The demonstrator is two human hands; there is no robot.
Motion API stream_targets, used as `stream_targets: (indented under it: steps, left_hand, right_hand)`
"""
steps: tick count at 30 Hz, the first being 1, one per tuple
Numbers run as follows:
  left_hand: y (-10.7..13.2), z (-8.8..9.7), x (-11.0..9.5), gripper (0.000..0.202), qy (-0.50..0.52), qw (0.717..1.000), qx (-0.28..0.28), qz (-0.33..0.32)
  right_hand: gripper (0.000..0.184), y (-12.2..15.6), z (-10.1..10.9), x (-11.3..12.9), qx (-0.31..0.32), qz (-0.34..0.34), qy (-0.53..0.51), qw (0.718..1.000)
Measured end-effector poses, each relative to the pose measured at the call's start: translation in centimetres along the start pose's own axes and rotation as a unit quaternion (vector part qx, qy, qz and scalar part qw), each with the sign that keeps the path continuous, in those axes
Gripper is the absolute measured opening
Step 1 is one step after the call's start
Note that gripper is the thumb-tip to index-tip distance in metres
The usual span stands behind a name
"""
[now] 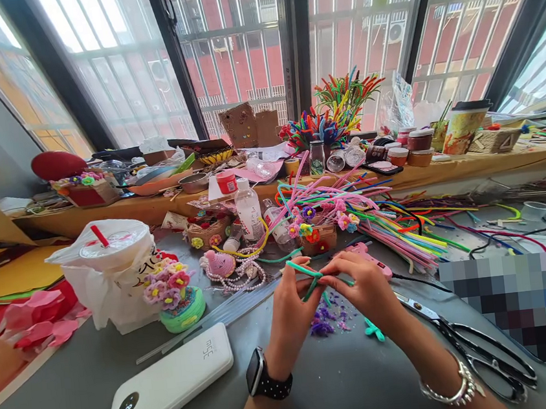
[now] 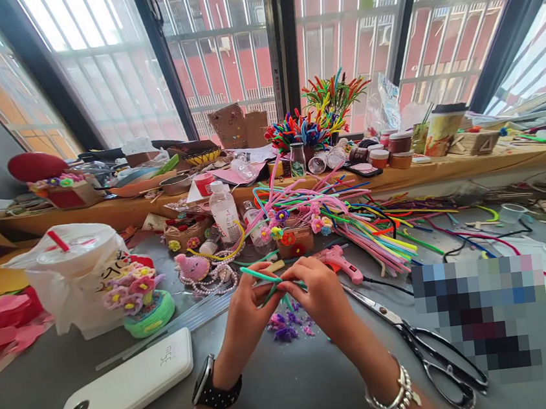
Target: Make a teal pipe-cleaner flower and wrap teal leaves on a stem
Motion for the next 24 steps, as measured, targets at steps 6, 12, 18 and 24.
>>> stream_targets:
  steps: [6,12,18,24]
  left_hand:
    - [-0.09,0.38,0.01,0.022,-0.082,0.993,0.083,-0.032]
    - [-0.08,0.14,0.32,0.032,-0.119,0.967,0.225,-0.026]
    - [-0.14,0.13,0.59,0.031,-0.106,0.967,0.232,-0.018]
    - [-0.11,0.42,0.30,0.032,-0.111,0.961,0.251,-0.028]
  right_hand:
    - [0.013,-0.03,0.00,-0.08,0.022,-0.063,-0.050,0.997]
    - [0.021,-0.17,-0.24,-0.84,0.077,-0.165,-0.172,0.968]
    - [0.028,-0.35,0.35,-0.54,0.129,-0.085,-0.085,0.984]
    - [0.039,-0.41,0.54,-0.50,0.159,-0.031,-0.040,0.986]
Point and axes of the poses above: each hand's wrist, its own y-axis away from the middle knuckle, its own z-axis out of the back of the hand, x = y × z, the point moved 1 cm from there along -y, towards the middle knuckle, and after that the axes turned 14 degrees about -z, right-handed, at the moved point
